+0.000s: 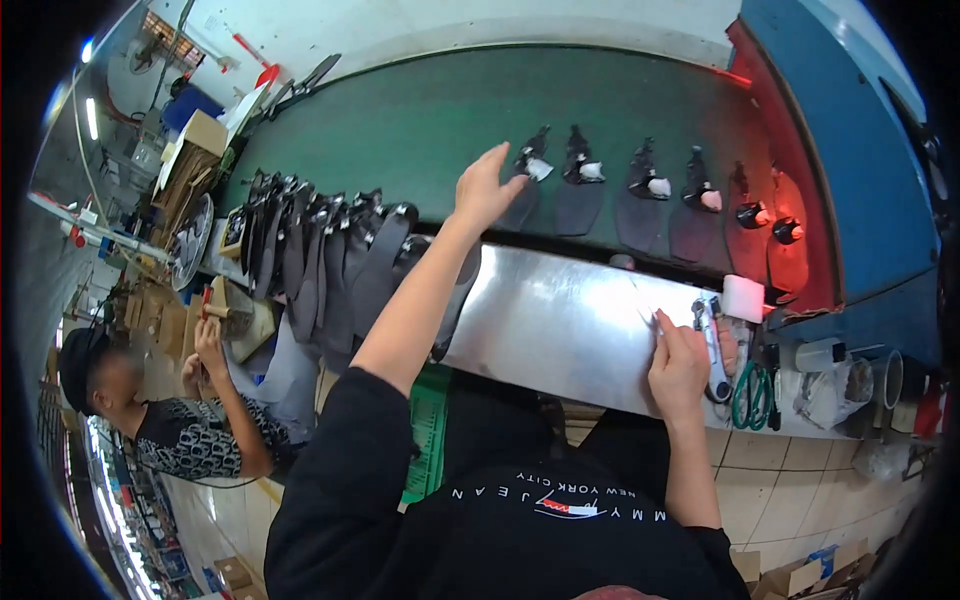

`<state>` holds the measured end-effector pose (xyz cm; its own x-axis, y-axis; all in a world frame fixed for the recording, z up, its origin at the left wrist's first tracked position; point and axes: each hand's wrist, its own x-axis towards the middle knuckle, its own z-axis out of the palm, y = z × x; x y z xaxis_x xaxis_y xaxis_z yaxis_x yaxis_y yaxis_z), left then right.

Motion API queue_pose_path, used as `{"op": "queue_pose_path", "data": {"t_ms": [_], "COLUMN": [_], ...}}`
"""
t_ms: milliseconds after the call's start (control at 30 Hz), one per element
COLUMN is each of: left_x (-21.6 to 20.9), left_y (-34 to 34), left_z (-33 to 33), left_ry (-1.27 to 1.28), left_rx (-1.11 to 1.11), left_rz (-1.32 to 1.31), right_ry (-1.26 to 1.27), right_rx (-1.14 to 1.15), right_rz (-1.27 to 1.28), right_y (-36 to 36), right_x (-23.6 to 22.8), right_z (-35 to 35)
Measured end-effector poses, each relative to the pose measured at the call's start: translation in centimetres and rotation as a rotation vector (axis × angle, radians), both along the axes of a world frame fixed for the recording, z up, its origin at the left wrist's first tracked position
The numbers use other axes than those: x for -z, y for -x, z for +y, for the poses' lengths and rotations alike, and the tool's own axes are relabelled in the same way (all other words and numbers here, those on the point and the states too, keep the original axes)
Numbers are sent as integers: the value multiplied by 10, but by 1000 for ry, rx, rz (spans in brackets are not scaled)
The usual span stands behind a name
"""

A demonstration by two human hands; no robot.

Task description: The recorder is attaching metal buckles and straps to shoe soles in a factory setting.

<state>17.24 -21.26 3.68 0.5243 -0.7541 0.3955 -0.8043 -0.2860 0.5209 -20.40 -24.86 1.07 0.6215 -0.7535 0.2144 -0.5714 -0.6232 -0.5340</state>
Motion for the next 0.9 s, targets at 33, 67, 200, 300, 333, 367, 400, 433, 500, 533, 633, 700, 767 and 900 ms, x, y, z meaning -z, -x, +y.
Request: {"op": "queue_pose_path", "data": {"t_ms": [33, 67, 200, 300, 333, 367, 400, 433, 500, 533, 633, 700, 767, 900], "left_x": [24, 40, 49, 32, 32, 33, 35, 35, 54, 74, 70, 50, 19, -62], "left_y": [-27, -45, -55, -45, -44, -39, -32, -27, -23, -32, -18, -11, -5, 82], "left_z": [-14, -27, -55, -56, -52, -50, -46, -39, -32, -23, -31, -31, -26, -2], "left_ry": [-16, -27, -89, 19, 100, 91, -14, -119, -261, -173, 0, 202, 367, 403], "left_rx": [-78, -150, 70, 64, 49, 54, 0, -64, -149, -192, -177, -125, -83, 227], "left_rz": [-33, -61, -62, -224, -346, -346, -275, -210, -93, -267, -240, -4, -25, 960], "right_ry": [14, 20, 18, 42, 37, 32, 24, 31, 46, 83, 174, 227, 131, -725], "right_rx": [-6, 0, 33, 23, 10, -1, 4, -4, -11, -16, 22, 29, -58, -118], "right_rz": [-11, -30, -21, -10, -17, -24, -24, -29, -39, -79, -137, -168, -378, -827], "right_y": [-4, -8, 3, 8, 8, 8, 9, 8, 8, 5, 7, 11, 11, 17], "right_x": [0, -1, -5, -4, -5, -5, -6, -5, -12, -20, -31, -39, -45, -45], "right_z": [1, 2, 3, 1, 1, 0, 0, 0, 3, 8, 16, 20, 23, 20]}}
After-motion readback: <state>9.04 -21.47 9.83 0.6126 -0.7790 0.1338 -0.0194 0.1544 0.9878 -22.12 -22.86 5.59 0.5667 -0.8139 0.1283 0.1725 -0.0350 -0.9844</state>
